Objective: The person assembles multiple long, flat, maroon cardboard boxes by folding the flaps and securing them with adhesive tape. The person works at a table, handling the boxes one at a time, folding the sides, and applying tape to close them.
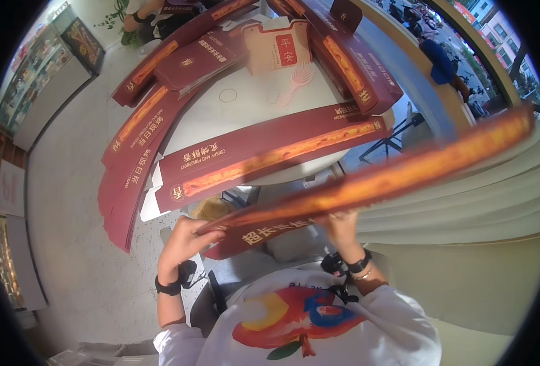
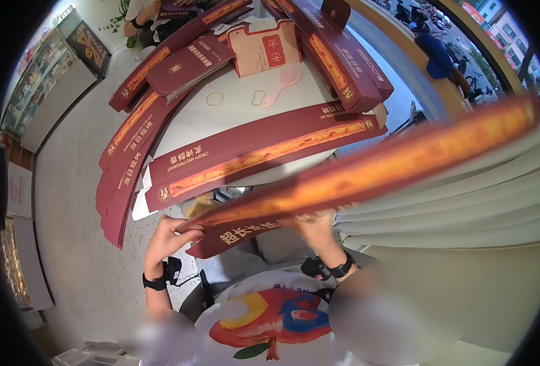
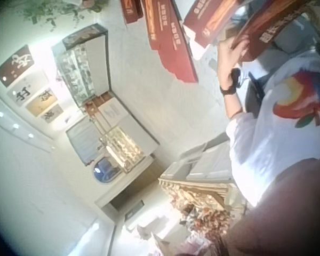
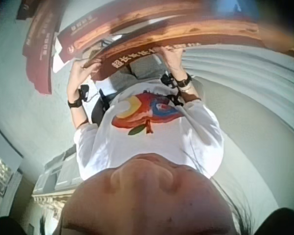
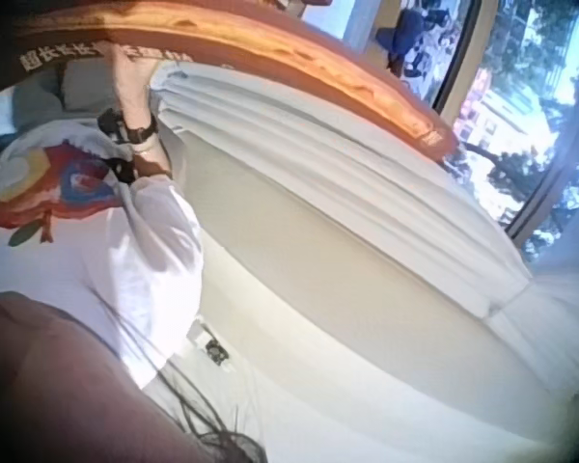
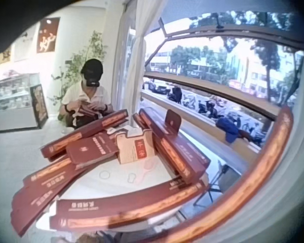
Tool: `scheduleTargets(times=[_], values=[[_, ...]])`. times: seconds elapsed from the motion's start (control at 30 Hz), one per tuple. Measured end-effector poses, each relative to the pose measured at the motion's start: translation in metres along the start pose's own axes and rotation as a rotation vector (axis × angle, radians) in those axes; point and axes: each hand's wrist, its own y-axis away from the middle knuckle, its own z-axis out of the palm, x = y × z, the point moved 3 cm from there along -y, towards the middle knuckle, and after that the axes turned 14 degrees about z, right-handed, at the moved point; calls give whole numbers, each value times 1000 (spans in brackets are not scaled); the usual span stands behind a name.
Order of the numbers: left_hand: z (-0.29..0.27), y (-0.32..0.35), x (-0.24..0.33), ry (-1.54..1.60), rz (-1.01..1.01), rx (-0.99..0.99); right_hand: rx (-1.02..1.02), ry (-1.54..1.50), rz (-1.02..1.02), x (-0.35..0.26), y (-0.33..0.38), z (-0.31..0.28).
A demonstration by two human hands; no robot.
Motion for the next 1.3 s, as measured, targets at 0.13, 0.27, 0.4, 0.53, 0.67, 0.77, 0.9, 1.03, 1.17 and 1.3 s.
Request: scheduleTargets(times=[0.13, 0.27, 0.4, 0.53, 0.67, 0.77, 0.9, 1.03, 1.17, 1.3], values=[[-16, 18, -18, 85, -126, -32, 142, -287, -18, -18, -31, -26], [-25, 27, -39, -10, -185, -79, 191, -190, 6, -24, -41, -13], [-23, 20, -17, -198, 5, 23, 103, -19, 148, -4, -33, 9], [-15, 14, -14, -113, 36, 2, -128, 111, 259, 15, -22, 36], [7, 16, -12, -132, -73, 74, -106, -63, 321, 14, -23, 47], [7, 21, -9, -318, -46, -40, 26, -368, 296, -10, -60, 26], [-10, 23, -4, -312, -54, -60, 127, -343, 182, -30, -78, 20], [3, 11, 18, -260, -4, 51, 123, 98, 30, -15, -56, 46], [16, 19, -5, -157, -31, 223, 128, -354, 26, -19, -53, 41], [6, 31, -13, -224, -298, 220, 77, -374, -40, -68, -81, 6]])
